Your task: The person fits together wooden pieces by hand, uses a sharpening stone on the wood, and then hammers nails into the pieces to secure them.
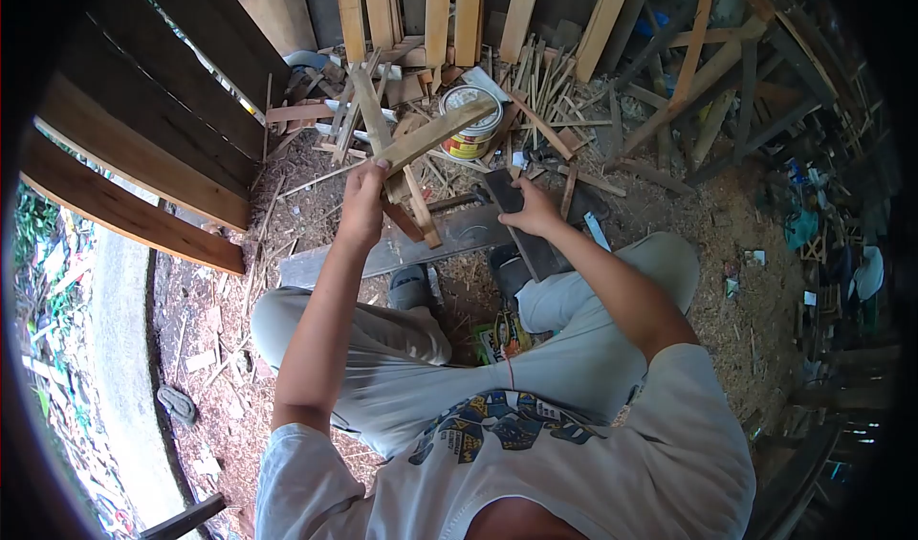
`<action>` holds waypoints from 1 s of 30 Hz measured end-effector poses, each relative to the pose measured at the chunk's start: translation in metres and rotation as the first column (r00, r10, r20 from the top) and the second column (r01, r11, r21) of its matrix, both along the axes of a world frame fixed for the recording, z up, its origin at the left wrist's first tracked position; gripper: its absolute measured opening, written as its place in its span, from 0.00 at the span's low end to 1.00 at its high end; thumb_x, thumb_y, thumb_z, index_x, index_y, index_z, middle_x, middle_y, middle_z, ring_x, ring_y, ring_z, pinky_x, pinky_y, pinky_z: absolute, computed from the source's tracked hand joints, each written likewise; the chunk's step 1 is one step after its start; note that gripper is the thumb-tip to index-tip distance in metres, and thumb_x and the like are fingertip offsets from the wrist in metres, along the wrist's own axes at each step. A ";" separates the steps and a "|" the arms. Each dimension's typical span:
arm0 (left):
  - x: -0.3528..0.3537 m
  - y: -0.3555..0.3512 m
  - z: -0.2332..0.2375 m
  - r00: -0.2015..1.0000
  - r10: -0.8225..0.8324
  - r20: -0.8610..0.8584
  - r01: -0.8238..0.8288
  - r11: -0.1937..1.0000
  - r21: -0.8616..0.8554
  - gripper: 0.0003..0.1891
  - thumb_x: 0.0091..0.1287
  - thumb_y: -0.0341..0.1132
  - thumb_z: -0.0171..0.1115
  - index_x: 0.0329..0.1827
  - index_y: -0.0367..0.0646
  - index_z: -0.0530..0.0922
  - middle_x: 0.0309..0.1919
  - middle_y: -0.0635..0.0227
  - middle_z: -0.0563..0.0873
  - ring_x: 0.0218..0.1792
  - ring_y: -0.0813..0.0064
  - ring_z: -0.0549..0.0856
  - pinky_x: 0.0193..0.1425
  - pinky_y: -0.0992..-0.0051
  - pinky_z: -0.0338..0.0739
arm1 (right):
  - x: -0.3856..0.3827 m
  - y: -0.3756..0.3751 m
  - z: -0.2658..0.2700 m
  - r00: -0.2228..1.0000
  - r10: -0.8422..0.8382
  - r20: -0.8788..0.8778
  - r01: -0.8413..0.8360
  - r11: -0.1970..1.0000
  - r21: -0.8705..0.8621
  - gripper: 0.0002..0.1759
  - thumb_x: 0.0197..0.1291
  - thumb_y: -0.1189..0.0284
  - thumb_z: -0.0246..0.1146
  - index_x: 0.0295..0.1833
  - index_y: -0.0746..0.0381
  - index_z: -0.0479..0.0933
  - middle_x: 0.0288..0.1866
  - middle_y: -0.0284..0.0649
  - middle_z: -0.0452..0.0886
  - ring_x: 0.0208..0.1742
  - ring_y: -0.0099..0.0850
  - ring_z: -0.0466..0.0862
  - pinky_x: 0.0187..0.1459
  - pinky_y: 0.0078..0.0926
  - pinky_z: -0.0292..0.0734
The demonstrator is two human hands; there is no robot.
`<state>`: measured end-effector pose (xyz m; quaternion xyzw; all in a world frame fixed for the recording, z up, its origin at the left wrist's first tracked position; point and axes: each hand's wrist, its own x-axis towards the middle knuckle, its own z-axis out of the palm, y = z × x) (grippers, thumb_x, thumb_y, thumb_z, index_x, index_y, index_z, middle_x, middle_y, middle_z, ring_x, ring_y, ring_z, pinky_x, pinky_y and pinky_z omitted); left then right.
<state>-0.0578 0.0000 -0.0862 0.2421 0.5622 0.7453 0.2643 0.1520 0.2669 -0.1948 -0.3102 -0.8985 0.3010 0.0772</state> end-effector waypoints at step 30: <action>0.025 0.014 0.018 0.942 -0.161 -0.294 0.110 0.977 -0.183 0.13 0.71 0.37 0.65 0.51 0.36 0.83 0.37 0.74 0.86 0.39 0.85 0.81 0.43 0.78 0.77 | -0.013 0.037 0.074 0.610 -0.166 -0.775 -0.042 0.970 -0.241 0.12 0.72 0.72 0.62 0.56 0.63 0.83 0.50 0.44 0.86 0.51 0.38 0.86 0.56 0.32 0.79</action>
